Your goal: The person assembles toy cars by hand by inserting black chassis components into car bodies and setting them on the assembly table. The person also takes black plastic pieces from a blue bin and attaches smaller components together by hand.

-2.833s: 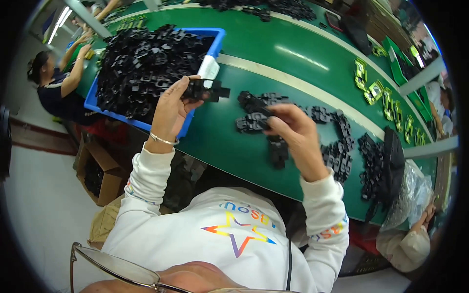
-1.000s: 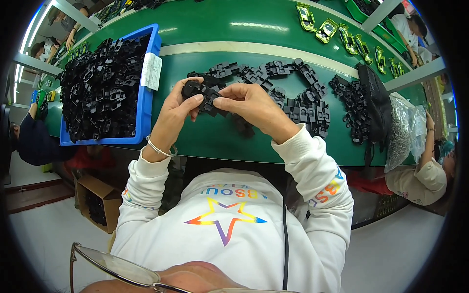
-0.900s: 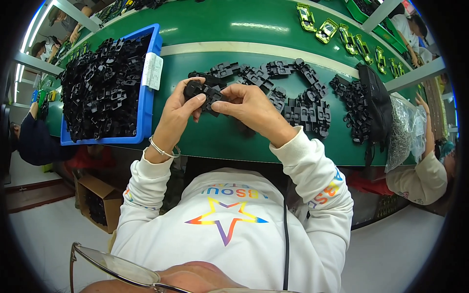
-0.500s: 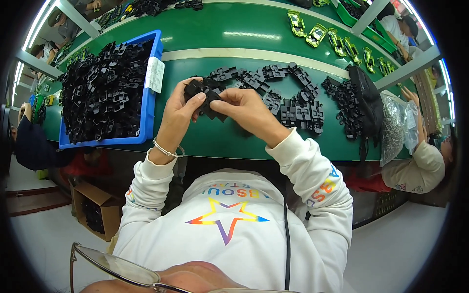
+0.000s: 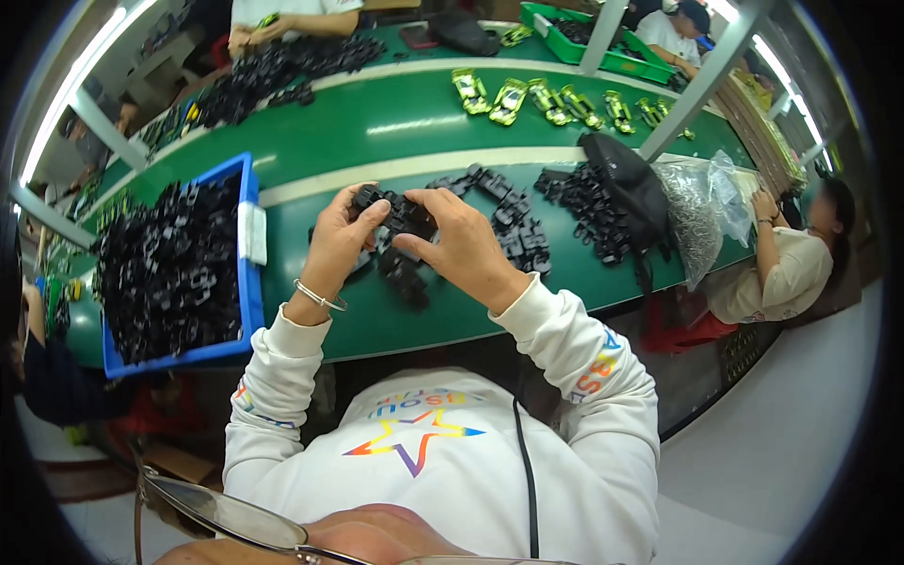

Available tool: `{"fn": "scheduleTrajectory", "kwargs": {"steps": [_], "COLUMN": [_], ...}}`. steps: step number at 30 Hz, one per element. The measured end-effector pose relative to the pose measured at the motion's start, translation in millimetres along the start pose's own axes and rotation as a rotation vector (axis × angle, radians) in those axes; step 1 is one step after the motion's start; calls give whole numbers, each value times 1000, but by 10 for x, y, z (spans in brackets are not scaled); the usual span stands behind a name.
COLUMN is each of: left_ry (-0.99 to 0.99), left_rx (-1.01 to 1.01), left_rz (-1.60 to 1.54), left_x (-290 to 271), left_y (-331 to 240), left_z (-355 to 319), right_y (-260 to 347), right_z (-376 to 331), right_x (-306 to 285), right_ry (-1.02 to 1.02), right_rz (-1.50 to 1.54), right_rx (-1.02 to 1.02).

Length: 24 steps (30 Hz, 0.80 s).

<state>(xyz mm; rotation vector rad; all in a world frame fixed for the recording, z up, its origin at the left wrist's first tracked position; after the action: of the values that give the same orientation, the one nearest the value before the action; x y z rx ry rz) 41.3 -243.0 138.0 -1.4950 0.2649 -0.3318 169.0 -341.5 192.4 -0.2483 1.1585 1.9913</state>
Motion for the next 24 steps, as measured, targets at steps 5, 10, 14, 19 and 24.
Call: {"fn": "scheduleTrajectory", "kwargs": {"steps": [5,10,14,19,24], "left_ry": [163,41,-227,-207,-343], "left_rx": [12,16,181,34,109], "left_rz": [159,424,694,856,683], "left_x": [658,1132,1473,1751,1606], "left_y": [75,557,900,1228,1085], "left_z": [880,2257,3101,3549,3439], "right_y": [-630,-1297,-1564,-1824,-1957], "right_z": [163,134,163,271,474], "right_x": [-585,-978,-1061,-1127,-1093], "right_ry": [-81,-135,-84,-72,-51], "right_rz": [-132,-102,-113,-35,0], "right_rx": [46,185,260,322,400]}}
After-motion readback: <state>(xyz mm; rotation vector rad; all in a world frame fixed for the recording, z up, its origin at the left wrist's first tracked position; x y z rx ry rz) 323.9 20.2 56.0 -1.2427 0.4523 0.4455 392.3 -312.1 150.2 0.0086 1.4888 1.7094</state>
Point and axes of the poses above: each hand's wrist, its own z-axis towards the middle knuckle, its own x-axis out of the palm, y = z × x, the point moved 8 cm from there along z, towards the middle knuckle, and after that the axes turned 11 degrees about -y, right-handed, at the moved point
